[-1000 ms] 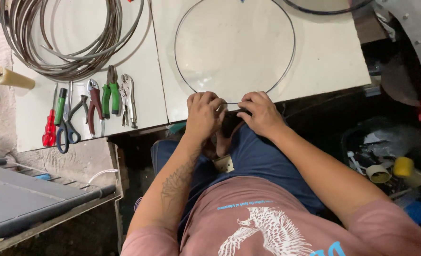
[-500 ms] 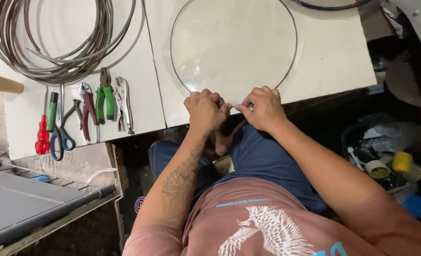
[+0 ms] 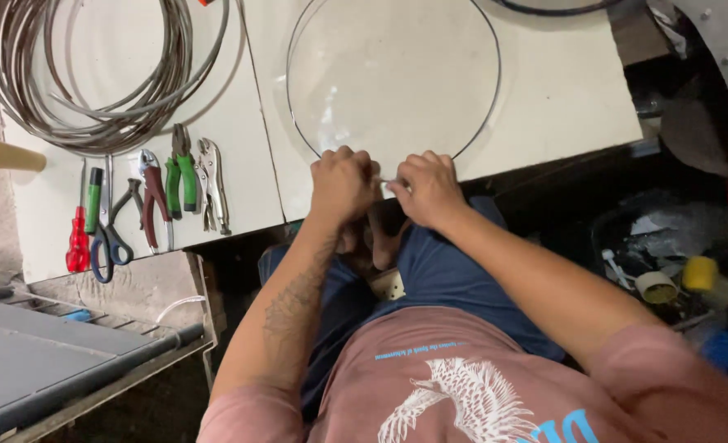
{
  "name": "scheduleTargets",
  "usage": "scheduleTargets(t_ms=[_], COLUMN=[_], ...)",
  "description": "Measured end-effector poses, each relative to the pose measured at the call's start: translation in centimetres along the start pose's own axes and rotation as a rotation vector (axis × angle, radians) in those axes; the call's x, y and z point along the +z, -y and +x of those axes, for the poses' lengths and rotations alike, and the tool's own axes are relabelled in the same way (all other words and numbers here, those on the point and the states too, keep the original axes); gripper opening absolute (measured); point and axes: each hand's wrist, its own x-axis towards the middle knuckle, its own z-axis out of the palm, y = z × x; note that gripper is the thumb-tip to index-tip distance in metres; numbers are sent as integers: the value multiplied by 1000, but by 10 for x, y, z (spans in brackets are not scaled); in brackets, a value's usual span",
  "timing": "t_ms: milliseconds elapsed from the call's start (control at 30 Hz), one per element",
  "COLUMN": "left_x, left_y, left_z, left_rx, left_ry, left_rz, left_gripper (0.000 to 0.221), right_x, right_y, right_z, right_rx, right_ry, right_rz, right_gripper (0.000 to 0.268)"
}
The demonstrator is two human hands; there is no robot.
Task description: Assembling a drum head by fitting a metal rim around a plastic sheet and securing it with pliers
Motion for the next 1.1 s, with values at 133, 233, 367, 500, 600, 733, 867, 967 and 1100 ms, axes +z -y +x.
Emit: scheduleTargets(t_ms=[133, 233, 367, 500, 600, 733, 867, 967, 1100], left_x=[-7, -6, 7, 5, 1, 3, 1, -2, -13], left_y=[-1, -4, -4, -9, -11, -12, -13, -17, -24], left_z=[-29, -42, -42, -32, -29, -20, -14, -9, 2], left_rx=[134, 197, 182, 126, 68, -29, -65, -91, -128], left_ry=[-123, -179, -312, -342, -290, -195, -138, -73, 37], left_rz=[-35, -42, -86, -194, -217, -190, -174, -109, -25], left_gripper=[16, 25, 20, 22, 24, 29, 28, 29, 27], right_x=[13, 15, -2, -13, -14, -23, -22, -32, -24], right_y=[-3, -18, -23, -21, -19, -7, -5, 4, -2], right_z=[-20, -20, -24, -24, -20, -7, 6, 20, 40], right_rx=[-231, -360, -365, -311, -249, -64, 78, 212, 329], right_ry=[-279, -254, -245, -287, -270, -144, -17, 144, 386], right_rz=[182, 289, 297, 190, 203, 200, 161, 104, 14], right_gripper=[25, 29, 28, 18, 18, 19, 20, 24, 23])
